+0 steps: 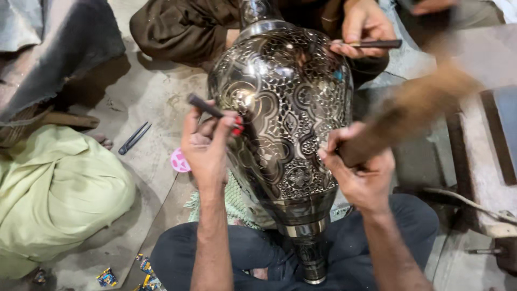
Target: The person uses a hammer and chisel to engrave intricate floral patterns onto a large metal vase. They repeatedly strike the chisel to create detailed designs on the vase's surface.
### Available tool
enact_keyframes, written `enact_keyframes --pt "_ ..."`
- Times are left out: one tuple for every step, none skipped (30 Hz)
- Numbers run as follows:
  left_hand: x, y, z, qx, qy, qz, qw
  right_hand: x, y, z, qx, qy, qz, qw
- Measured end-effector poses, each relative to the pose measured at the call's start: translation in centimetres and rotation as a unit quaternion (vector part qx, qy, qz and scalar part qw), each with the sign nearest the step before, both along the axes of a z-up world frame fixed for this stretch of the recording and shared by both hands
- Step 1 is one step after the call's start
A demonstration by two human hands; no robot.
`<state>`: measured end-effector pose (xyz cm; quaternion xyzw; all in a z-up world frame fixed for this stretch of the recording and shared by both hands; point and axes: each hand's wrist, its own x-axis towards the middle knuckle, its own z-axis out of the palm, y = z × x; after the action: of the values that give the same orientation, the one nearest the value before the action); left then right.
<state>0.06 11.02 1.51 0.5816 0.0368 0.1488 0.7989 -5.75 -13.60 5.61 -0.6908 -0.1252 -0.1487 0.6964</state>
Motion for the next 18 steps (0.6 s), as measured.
enact_keyframes --pt "0.2 0.0 0.0 -0.021 0.002 -0.02 1.0 -0.2 0.3 -1.2 0.043 0.001 0.013 0.999" --pt "0.3 0.0 0.0 -0.043 0.004 -0.042 0.998 -0.5 0.2 -2.2 0.037 0.025 0.021 0.999" --pt "0.5 0.1 0.0 -0.027 -0.018 -0.064 0.997 -0.7 -0.3 -2.8 0.03 0.049 0.029 0.998" --pt "0.8 0.1 0.1 -0.011 -0.041 -0.087 0.995 -0.9 -0.9 -3.3 0.023 0.072 0.037 0.996" --pt "1.1 0.1 0.4 0.005 -0.065 -0.109 0.992 -1.2 -1.7 -3.5 -0.022 0.122 0.017 0.992" --pt "1.5 0.3 0.7 0.021 -0.053 -0.131 0.99 -1.8 -2.6 -3.5 -0.066 0.171 -0.003 0.983" --pt "2.0 0.4 1.0 0.038 -0.041 -0.153 0.987 -2.5 -3.5 -3.5 -0.111 0.22 -0.023 0.969" --pt "2.6 0.5 1.3 0.055 -0.029 -0.176 0.982 -3.3 -4.4 -3.4 -0.114 0.223 -0.024 0.968" --pt "3.2 0.3 1.5 0.072 -0.034 -0.192 0.978 -4.2 -5.3 -3.3 -0.116 0.225 -0.025 0.967" --pt "3.8 0.1 1.7 0.09 -0.038 -0.208 0.973 -5.0 -5.9 -3.1 -0.119 0.228 -0.025 0.966" --pt "4.3 -0.1 1.8 0.107 -0.042 -0.223 0.968 -5.4 -6.5 -2.9 -0.098 0.24 -0.011 0.966" --pt "4.8 -0.2 1.9 0.133 -0.076 -0.237 0.959 -5.9 -6.9 -2.7 -0.077 0.252 0.0 0.965" --pt "5.3 -0.4 1.8 0.159 -0.11 -0.25 0.949 -6.2 -7.1 -2.6 -0.055 0.263 0.011 0.963" --pt "5.8 -0.6 1.7 0.184 -0.144 -0.264 0.936 -6.3 -7.2 -2.4 -0.125 0.311 -0.021 0.942" --pt "6.4 -0.8 1.6 0.229 -0.166 -0.26 0.923 -6.5 -7.4 -2.0 -0.194 0.357 -0.053 0.912" --pt "7.0 -1.1 1.4 0.274 -0.186 -0.256 0.908 -6.7 -7.5 -1.5 -0.26 0.401 -0.085 0.874" --pt "7.4 -1.3 1.3 0.317 -0.206 -0.252 0.891 -6.7 -7.5 -1.0 -0.312 0.416 -0.091 0.849" --pt "7.7 -1.4 1.1 0.333 -0.222 -0.259 0.879 -6.7 -7.4 -0.4 -0.363 0.429 -0.098 0.821"
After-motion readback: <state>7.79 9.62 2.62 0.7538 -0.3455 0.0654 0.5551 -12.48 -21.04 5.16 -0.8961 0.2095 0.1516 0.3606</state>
